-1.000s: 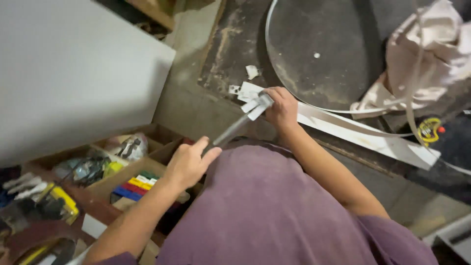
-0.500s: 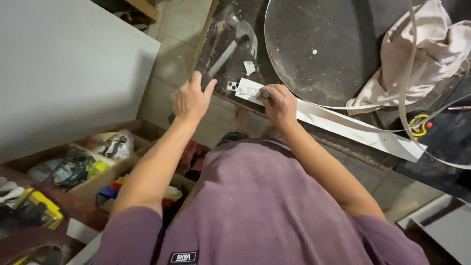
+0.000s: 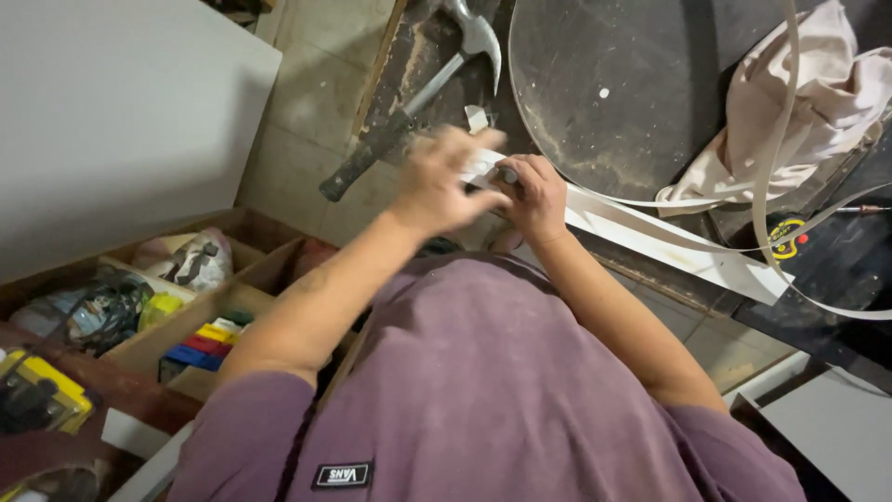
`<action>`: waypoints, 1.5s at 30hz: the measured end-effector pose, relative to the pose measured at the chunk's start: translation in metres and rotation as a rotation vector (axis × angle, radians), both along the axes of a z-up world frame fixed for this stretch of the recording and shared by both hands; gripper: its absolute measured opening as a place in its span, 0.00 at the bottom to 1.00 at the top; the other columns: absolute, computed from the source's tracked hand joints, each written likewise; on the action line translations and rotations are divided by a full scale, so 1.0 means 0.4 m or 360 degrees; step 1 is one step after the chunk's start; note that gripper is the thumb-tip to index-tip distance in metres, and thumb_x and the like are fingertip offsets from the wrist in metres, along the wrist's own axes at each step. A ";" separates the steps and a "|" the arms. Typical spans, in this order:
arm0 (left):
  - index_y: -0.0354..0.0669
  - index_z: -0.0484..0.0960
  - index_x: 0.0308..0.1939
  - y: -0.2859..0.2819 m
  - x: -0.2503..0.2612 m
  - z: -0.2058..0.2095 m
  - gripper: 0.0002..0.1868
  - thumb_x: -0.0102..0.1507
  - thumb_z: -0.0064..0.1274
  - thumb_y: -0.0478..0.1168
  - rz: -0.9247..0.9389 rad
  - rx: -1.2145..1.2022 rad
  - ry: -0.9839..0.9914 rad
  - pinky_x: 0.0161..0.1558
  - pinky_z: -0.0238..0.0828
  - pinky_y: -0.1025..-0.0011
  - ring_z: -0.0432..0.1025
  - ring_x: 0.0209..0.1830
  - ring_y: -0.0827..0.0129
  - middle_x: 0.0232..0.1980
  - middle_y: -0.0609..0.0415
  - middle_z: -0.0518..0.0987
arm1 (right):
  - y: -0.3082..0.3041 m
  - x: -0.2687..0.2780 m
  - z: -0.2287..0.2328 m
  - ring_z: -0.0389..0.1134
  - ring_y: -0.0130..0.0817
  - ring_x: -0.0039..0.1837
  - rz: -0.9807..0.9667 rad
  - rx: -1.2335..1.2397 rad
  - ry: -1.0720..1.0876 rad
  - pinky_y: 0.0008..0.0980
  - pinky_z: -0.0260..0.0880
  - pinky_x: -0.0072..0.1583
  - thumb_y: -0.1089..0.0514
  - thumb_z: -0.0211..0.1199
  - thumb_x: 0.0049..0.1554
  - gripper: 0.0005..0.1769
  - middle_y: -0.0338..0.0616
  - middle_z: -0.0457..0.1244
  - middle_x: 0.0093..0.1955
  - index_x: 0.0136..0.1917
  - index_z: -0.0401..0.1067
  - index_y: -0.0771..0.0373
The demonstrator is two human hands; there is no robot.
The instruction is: Hammering small nails into a white strip to secure it to a surface on a workbench.
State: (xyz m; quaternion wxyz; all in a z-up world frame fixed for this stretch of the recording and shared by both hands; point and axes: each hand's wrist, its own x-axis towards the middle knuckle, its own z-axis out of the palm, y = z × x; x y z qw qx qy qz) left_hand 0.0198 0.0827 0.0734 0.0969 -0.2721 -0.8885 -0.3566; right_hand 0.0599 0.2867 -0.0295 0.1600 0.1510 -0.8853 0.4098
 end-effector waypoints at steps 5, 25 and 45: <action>0.60 0.80 0.53 0.080 0.016 -0.144 0.13 0.68 0.57 0.54 -0.0071 -0.0011 0.0003 0.40 0.77 0.65 0.78 0.37 0.60 0.36 0.62 0.73 | 0.047 0.042 -0.046 0.71 0.52 0.48 -0.0030 0.0163 0.0045 0.46 0.74 0.50 0.65 0.73 0.55 0.11 0.49 0.67 0.47 0.51 0.77 0.62; 0.51 0.79 0.46 0.082 0.046 -0.092 0.14 0.70 0.57 0.55 0.0121 0.0251 -0.0276 0.38 0.80 0.62 0.81 0.37 0.51 0.36 0.52 0.82 | 0.094 0.085 -0.018 0.68 0.46 0.53 0.0023 0.0093 0.0134 0.40 0.74 0.57 0.66 0.63 0.64 0.09 0.44 0.69 0.50 0.52 0.84 0.59; 0.48 0.74 0.40 0.120 0.041 0.003 0.11 0.73 0.53 0.48 -0.0396 -0.0172 0.0219 0.36 0.77 0.70 0.74 0.30 0.63 0.29 0.60 0.68 | 0.088 0.087 -0.028 0.68 0.44 0.52 -0.0034 0.0128 0.0078 0.41 0.73 0.55 0.66 0.70 0.58 0.09 0.43 0.68 0.49 0.53 0.81 0.59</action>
